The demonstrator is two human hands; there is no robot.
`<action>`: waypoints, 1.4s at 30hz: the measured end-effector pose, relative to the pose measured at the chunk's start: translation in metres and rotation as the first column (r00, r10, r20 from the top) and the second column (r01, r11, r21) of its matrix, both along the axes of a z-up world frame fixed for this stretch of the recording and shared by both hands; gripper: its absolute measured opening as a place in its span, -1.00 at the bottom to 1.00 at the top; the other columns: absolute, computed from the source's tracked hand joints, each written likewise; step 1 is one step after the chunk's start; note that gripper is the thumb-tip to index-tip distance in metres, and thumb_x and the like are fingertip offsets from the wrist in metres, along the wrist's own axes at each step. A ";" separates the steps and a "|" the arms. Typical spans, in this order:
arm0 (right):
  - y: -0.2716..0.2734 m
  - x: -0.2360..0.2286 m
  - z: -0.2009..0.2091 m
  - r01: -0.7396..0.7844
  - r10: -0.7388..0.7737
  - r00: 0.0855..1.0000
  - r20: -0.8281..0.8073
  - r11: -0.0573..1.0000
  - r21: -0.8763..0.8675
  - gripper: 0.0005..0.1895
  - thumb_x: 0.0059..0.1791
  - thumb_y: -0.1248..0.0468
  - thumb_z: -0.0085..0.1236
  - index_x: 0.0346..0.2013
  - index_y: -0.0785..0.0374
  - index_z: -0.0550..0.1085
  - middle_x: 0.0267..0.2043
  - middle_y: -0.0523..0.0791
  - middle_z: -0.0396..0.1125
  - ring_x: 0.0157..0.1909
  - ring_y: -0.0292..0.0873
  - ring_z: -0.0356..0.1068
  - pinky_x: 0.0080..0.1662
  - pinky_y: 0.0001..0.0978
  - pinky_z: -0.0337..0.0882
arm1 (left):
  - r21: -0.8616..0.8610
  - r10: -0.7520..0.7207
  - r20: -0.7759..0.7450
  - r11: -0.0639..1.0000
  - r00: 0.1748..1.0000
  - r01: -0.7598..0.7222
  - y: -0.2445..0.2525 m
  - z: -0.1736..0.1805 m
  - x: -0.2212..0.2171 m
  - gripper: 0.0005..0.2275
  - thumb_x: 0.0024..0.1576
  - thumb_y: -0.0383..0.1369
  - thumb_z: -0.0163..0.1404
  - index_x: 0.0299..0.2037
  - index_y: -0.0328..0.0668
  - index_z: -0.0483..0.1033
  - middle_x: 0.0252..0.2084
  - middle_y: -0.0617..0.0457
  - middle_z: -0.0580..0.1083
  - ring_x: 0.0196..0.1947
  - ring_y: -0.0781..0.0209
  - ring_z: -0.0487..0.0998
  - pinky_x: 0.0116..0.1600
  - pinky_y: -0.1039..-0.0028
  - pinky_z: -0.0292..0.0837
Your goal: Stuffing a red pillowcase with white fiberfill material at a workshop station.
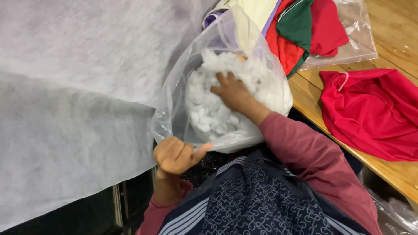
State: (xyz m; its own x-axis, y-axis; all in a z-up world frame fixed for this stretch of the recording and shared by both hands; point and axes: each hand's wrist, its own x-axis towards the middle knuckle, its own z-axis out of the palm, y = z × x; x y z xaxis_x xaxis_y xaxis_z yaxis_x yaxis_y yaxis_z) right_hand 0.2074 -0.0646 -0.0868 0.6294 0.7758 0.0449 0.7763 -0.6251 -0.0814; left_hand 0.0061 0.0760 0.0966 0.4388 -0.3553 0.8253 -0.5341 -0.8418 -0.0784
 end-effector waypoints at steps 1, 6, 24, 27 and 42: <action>-0.010 0.013 -0.011 -0.003 -0.003 0.999 0.043 0.991 0.130 -0.49 -0.17 0.43 0.27 0.02 -0.10 0.53 0.23 0.09 0.17 0.00 0.29 0.39 -0.39 0.06 0.53 | -0.001 -0.017 -0.009 1.000 1.000 0.017 0.005 -0.001 0.010 -0.51 0.18 -0.16 0.19 -0.73 -0.15 0.28 -0.75 0.18 0.11 -0.79 0.28 0.14 -0.67 0.57 0.08; -0.034 -0.013 0.039 0.002 0.053 0.986 -0.159 0.945 0.328 -0.52 -0.11 0.42 0.14 0.07 -0.08 0.53 0.12 0.07 0.22 -0.14 0.26 0.43 -0.30 0.09 0.52 | -0.129 -0.028 -0.235 0.992 0.972 -0.002 -0.002 -0.021 0.013 -0.77 0.09 -0.20 0.25 -0.30 -0.20 0.58 -0.44 0.10 0.41 -0.47 0.16 0.46 -0.29 0.37 0.45; -0.135 -0.109 0.150 0.031 0.164 0.983 -0.083 0.296 0.955 -0.93 -0.02 0.27 0.30 -0.27 0.17 0.61 -0.22 0.00 0.36 -0.29 0.06 0.39 -0.14 -0.14 0.51 | -0.300 -0.165 -0.522 0.954 0.837 0.001 -0.044 -0.029 0.064 -0.78 -0.02 -0.52 0.27 -0.19 -0.17 0.58 -0.30 0.11 0.44 -0.32 0.12 0.59 -0.13 0.40 0.62; -0.145 -0.102 0.131 0.134 0.198 0.965 -0.172 0.188 0.973 -0.89 -0.09 0.22 0.40 -0.36 0.16 0.62 -0.25 -0.06 0.37 -0.33 -0.05 0.38 -0.15 -0.24 0.49 | -0.258 -0.083 -0.567 0.963 0.820 -0.081 -0.036 -0.021 0.064 -0.84 0.03 -0.50 0.21 -0.21 -0.08 0.62 -0.28 0.09 0.44 -0.30 0.09 0.61 -0.12 0.36 0.63; -0.186 -0.078 0.114 0.140 0.219 0.964 -0.153 0.071 0.988 -0.58 -0.19 0.06 0.49 -0.34 0.38 0.60 -0.27 0.05 0.48 -0.22 0.04 0.49 -0.05 -0.18 0.50 | -0.140 -0.046 -0.712 0.987 0.700 -0.078 -0.022 0.049 0.034 -0.29 -0.09 -0.29 0.22 0.32 -0.25 0.27 0.27 -0.27 0.26 0.36 -0.42 0.19 0.38 -0.27 0.12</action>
